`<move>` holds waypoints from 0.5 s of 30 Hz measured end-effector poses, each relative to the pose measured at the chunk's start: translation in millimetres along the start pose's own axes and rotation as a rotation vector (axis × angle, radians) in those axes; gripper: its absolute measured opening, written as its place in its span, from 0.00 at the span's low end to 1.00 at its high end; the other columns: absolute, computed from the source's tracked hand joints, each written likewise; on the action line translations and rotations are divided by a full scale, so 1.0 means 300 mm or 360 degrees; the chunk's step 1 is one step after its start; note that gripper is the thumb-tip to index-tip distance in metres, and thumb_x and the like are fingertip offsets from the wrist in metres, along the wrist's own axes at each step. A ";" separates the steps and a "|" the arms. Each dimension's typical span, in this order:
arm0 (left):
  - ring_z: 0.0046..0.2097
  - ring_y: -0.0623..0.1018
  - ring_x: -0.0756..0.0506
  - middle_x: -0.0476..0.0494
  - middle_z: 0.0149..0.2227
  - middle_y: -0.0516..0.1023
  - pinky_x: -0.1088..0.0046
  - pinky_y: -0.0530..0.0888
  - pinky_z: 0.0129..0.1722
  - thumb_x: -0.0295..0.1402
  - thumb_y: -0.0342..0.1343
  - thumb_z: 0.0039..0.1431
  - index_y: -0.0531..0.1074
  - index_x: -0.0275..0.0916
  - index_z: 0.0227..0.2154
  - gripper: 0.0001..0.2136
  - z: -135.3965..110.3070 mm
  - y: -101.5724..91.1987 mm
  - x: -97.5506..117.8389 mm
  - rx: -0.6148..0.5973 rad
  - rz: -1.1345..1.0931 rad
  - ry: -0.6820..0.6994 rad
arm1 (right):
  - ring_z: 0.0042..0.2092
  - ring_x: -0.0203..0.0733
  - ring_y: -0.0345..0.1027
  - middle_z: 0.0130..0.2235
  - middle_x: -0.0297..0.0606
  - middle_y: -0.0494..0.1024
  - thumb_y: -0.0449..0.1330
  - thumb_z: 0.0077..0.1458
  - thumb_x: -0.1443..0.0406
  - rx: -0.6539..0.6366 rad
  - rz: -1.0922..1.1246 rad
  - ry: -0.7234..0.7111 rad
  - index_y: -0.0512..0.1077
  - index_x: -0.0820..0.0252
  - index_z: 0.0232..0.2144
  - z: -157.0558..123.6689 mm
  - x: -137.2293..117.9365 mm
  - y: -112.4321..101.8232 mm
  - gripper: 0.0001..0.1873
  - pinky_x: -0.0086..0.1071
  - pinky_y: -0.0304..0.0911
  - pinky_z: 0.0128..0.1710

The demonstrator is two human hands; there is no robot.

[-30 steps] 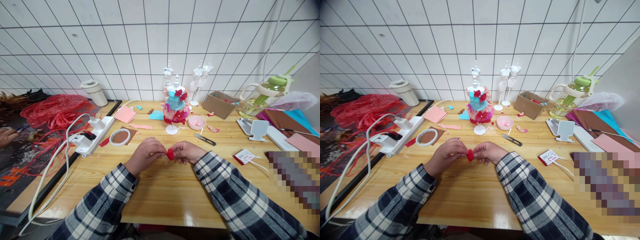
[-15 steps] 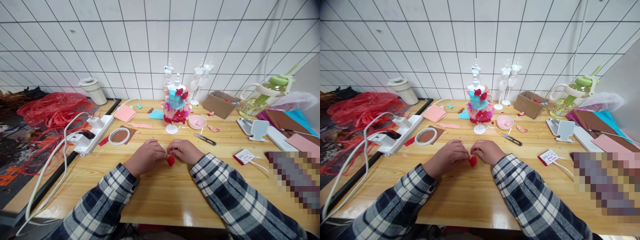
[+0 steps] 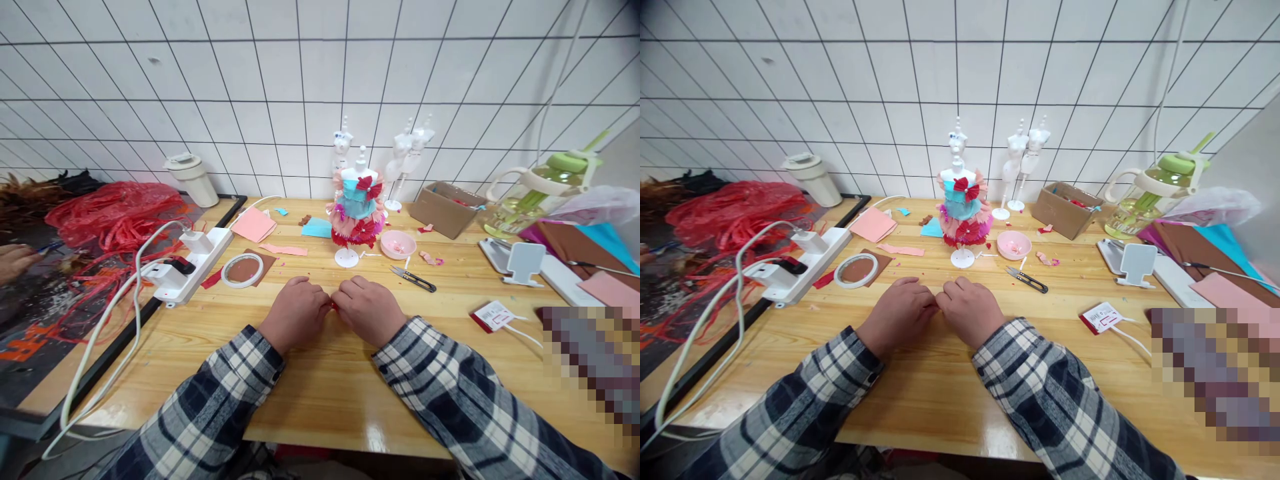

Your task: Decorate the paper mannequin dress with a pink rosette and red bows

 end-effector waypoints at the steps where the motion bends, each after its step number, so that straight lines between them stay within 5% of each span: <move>1: 0.32 0.78 0.44 0.42 0.28 0.80 0.59 0.69 0.46 0.30 0.51 0.60 0.77 0.38 0.25 0.12 0.001 0.002 0.001 0.0019 -0.0001 -0.0043 | 0.37 0.43 0.63 0.32 0.40 0.74 0.57 0.60 0.68 0.0024 -0.0004 0.0008 0.73 0.59 0.31 -0.001 -0.004 -0.001 0.07 0.35 0.51 0.29; 5: 0.31 0.78 0.42 0.40 0.27 0.81 0.66 0.69 0.33 0.33 0.53 0.59 0.77 0.39 0.25 0.11 -0.002 0.010 -0.001 0.0145 -0.0051 -0.0308 | 0.34 0.41 0.62 0.32 0.40 0.74 0.52 0.63 0.68 0.0109 -0.0021 0.0066 0.73 0.58 0.31 -0.006 -0.020 -0.003 0.11 0.35 0.49 0.28; 9: 0.33 0.79 0.42 0.41 0.31 0.82 0.67 0.70 0.32 0.34 0.55 0.56 0.78 0.39 0.29 0.08 -0.004 0.016 -0.007 0.0275 -0.0309 -0.0571 | 0.32 0.39 0.63 0.31 0.40 0.74 0.51 0.65 0.67 0.0159 -0.0028 0.0142 0.74 0.58 0.33 -0.009 -0.032 -0.002 0.13 0.34 0.48 0.28; 15: 0.33 0.79 0.44 0.43 0.31 0.82 0.67 0.74 0.37 0.38 0.62 0.49 0.78 0.36 0.28 0.09 0.013 0.044 -0.028 0.0386 -0.1590 -0.0987 | 0.31 0.36 0.64 0.32 0.41 0.76 0.48 0.67 0.64 0.0232 0.0112 0.0293 0.75 0.58 0.34 -0.014 -0.037 -0.006 0.16 0.33 0.49 0.28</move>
Point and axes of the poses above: each hand's wrist, its own z-axis towards the middle knuckle, its own y-axis out of the palm, x = y × z, the point moved 1 cm from there along z, towards the middle knuckle
